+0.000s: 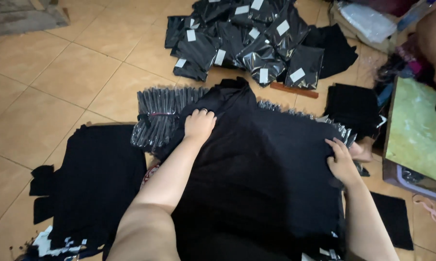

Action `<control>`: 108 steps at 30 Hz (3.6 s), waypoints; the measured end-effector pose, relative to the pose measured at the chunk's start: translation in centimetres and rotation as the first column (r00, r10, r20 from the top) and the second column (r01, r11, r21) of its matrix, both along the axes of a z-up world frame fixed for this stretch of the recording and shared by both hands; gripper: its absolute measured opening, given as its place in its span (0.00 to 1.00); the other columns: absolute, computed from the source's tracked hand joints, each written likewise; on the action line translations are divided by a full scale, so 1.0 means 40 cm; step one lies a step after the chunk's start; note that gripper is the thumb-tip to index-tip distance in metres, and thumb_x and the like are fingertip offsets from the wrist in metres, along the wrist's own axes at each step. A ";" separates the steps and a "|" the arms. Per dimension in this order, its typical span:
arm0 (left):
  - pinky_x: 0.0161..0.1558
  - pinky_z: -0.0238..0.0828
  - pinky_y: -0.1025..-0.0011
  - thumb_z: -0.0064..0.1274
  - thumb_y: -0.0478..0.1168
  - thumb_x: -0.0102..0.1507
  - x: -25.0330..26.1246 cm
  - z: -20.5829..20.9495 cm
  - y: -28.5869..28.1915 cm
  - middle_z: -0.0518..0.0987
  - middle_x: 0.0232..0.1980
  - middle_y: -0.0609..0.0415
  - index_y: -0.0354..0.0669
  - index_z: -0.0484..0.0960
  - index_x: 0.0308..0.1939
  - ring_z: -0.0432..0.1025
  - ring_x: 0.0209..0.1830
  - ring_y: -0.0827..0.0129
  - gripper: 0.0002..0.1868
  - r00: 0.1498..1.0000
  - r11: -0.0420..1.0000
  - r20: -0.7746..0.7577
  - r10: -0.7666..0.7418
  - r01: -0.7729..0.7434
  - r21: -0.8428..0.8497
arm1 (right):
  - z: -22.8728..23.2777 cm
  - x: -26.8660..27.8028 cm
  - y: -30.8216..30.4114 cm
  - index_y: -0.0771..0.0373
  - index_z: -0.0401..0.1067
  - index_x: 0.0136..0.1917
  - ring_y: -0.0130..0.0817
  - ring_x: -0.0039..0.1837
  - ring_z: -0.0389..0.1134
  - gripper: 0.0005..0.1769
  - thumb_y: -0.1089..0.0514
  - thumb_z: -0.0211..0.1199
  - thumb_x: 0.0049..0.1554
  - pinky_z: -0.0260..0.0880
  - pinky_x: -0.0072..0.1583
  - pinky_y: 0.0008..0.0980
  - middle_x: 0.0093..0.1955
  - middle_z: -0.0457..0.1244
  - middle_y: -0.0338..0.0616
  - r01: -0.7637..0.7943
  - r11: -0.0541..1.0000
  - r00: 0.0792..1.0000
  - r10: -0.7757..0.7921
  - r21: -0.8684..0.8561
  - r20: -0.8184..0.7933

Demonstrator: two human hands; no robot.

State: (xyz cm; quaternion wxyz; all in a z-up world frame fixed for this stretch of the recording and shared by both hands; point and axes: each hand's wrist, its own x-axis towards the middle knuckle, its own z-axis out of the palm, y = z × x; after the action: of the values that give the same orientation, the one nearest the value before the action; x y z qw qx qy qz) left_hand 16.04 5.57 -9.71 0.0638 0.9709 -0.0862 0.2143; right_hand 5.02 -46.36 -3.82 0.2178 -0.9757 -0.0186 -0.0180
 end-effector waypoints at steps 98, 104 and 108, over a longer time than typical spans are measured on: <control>0.68 0.50 0.42 0.49 0.67 0.64 -0.391 0.492 0.101 0.77 0.62 0.62 0.64 0.85 0.55 0.49 0.73 0.50 0.24 0.590 0.958 -0.806 -0.052 -0.199 -0.208 | 0.159 -0.540 0.093 0.62 0.70 0.63 0.34 0.35 0.61 0.25 0.52 0.72 0.57 0.61 0.32 0.34 0.51 0.64 0.49 0.656 0.442 0.682 -0.695 0.612 -0.228; 0.64 0.50 0.32 0.53 0.58 0.62 -0.396 0.315 -0.014 0.79 0.60 0.68 0.80 0.74 0.63 0.71 0.63 0.63 0.24 0.912 0.984 -0.396 -0.110 0.044 -0.172 | 0.066 -0.504 0.091 0.65 0.77 0.50 0.33 0.39 0.66 0.14 0.50 0.66 0.65 0.74 0.39 0.29 0.39 0.65 0.48 0.625 0.442 0.746 -0.581 0.643 -0.326; 0.55 0.64 0.47 0.60 0.51 0.57 -0.444 0.230 -0.205 0.75 0.66 0.52 0.64 0.77 0.64 0.68 0.66 0.53 0.29 0.725 0.716 0.145 -0.673 0.688 -0.120 | -0.014 -0.463 0.052 0.54 0.79 0.52 0.51 0.50 0.72 0.19 0.38 0.62 0.67 0.72 0.50 0.50 0.45 0.70 0.53 0.667 0.679 0.745 -0.609 0.308 -0.272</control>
State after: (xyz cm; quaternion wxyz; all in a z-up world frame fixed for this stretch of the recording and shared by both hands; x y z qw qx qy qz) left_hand -1.72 -2.65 -0.52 0.2144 0.8513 -0.4221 0.2261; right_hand -13.52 -44.29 -4.37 0.3859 -0.8559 0.3433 -0.0245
